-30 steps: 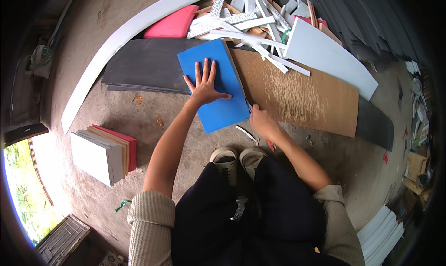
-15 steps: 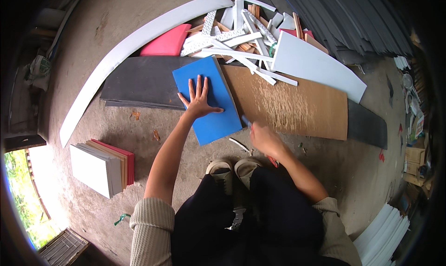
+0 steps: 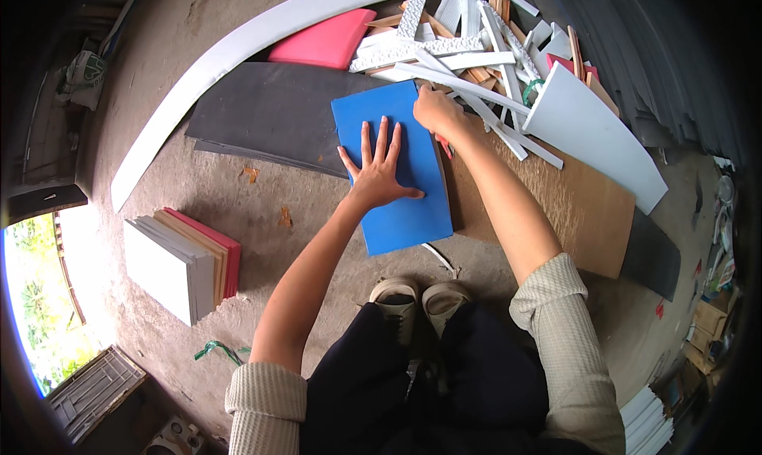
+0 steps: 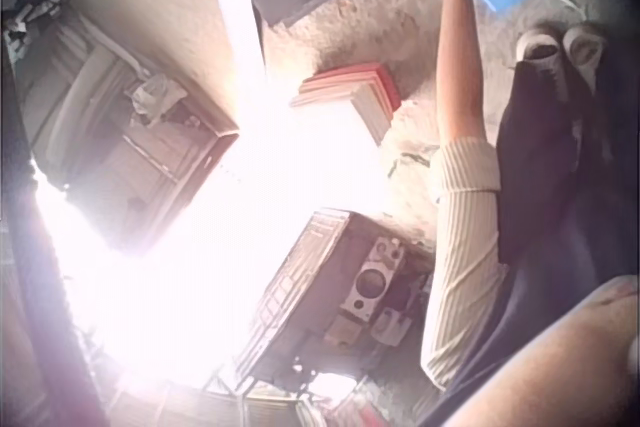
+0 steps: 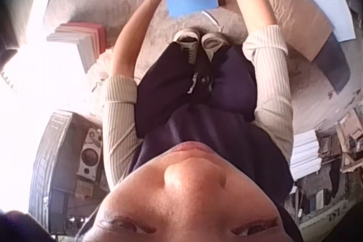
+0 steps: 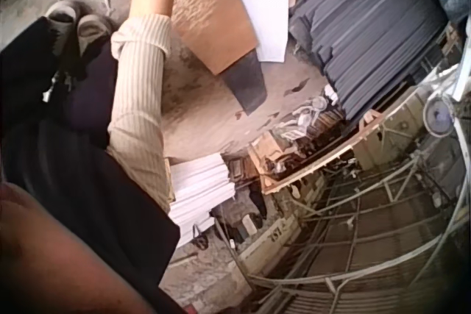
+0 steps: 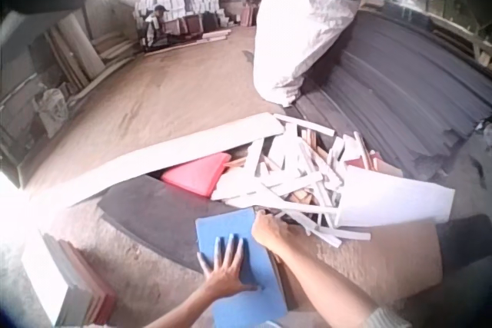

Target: The person sits on the floor and uses a utility knife to cut white foam sheets. They use a blue foam sheet as a template to guide the cuts, repeatedly aligning the template and trimming the white material to match its dimensions.

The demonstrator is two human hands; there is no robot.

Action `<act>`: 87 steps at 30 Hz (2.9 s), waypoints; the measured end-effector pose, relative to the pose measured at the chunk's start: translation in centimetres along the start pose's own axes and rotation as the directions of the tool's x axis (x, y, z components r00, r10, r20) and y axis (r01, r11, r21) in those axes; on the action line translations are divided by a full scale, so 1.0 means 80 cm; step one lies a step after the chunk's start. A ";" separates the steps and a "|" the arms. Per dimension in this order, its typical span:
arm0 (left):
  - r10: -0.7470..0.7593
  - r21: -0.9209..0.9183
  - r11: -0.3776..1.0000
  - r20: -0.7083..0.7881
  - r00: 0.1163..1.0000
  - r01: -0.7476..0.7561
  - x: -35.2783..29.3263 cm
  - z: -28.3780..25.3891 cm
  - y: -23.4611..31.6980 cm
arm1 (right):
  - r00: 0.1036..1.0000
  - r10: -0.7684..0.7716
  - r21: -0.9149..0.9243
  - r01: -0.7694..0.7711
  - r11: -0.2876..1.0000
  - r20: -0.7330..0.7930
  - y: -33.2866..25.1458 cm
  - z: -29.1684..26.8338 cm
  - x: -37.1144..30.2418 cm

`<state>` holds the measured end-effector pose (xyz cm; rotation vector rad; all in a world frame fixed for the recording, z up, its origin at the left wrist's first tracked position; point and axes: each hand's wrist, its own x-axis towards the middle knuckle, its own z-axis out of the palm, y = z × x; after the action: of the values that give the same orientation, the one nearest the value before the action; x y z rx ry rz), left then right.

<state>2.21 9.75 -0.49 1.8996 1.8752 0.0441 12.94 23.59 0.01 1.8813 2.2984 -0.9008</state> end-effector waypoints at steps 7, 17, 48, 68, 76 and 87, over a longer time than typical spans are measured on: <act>-0.025 0.022 0.999 0.007 1.000 0.025 0.003 0.006 -0.007 | 0.997 -0.074 -0.005 0.074 0.997 0.016 0.042 0.032 -0.149; -0.014 0.060 0.998 0.017 1.000 0.013 0.010 0.009 -0.008 | 0.981 0.024 0.053 -0.035 0.998 0.192 0.085 0.035 -0.328; -0.381 -0.455 0.863 -0.298 0.875 0.221 0.012 -0.024 0.050 | 0.986 0.128 0.820 0.013 0.573 -0.105 0.045 0.013 -0.148; 0.431 -0.015 0.887 -0.340 0.836 -0.462 -0.050 -0.296 0.090 | 0.834 -0.067 0.639 0.468 0.610 -0.547 0.076 -0.104 -0.262; 0.580 0.369 0.815 -0.499 0.644 -0.447 -0.078 -0.243 0.131 | 0.893 -0.068 0.368 0.252 0.895 -0.446 0.036 -0.171 -0.326; 0.628 0.425 0.776 -0.449 0.636 -0.467 -0.063 -0.210 0.191 | 0.831 -0.180 0.033 0.231 0.972 -0.527 0.027 -0.202 -0.343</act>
<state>10.49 10.63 21.23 2.8563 1.5724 0.6651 27.42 6.81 22.98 2.1664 2.8586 -0.5635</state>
